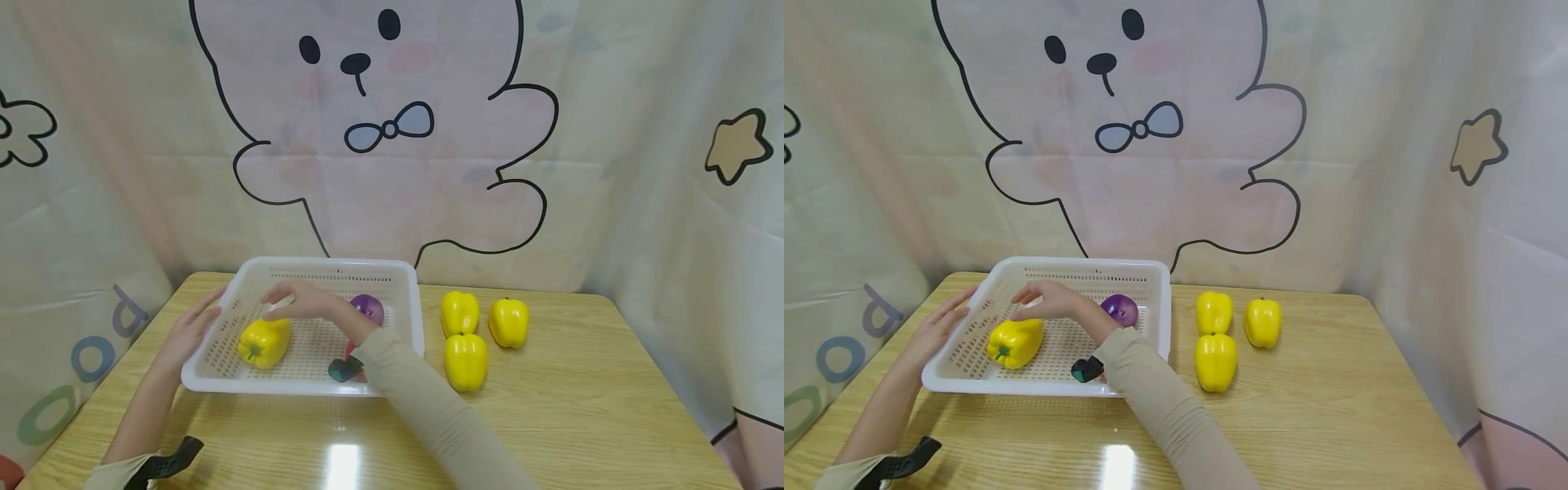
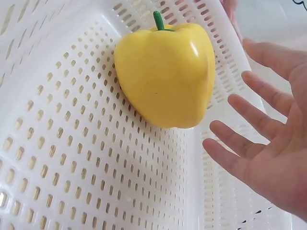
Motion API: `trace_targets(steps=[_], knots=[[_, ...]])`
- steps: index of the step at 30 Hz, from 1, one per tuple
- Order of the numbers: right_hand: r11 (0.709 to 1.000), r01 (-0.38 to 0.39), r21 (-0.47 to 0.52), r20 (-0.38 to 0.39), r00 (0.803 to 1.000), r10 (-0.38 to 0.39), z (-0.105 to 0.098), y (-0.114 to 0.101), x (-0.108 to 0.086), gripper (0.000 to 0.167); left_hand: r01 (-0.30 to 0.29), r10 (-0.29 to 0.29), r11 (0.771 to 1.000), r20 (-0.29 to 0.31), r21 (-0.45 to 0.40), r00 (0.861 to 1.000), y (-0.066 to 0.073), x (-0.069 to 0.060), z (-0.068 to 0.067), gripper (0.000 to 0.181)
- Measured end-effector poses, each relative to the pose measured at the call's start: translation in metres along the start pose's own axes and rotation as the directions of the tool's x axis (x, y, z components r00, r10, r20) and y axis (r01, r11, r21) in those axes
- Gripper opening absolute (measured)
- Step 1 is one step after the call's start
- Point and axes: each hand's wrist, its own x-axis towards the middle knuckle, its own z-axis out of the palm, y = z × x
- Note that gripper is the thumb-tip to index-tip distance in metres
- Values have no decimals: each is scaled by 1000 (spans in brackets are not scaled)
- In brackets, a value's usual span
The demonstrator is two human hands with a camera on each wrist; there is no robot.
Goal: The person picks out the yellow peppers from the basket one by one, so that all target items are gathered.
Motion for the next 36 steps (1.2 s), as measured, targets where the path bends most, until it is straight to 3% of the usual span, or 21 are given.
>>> trace_targets(steps=[8, 19, 36], knots=[[1000, -1, -28, 95, 995, 4, 2, 2, 1, 52, -12, 12, 1000, 1, 0, 1000, 1, -1, 1, 50], [996, 4, -92, 158, 987, 11, 5, 2, 0, 66, -8, 8, 1000, 1, 21, 1000, 3, -2, 2, 52], [998, 10, -66, 195, 981, 3, 11, 4, 0, 77, 6, -6, 1000, 15, 1, 1000, 2, -2, 1, 53]])
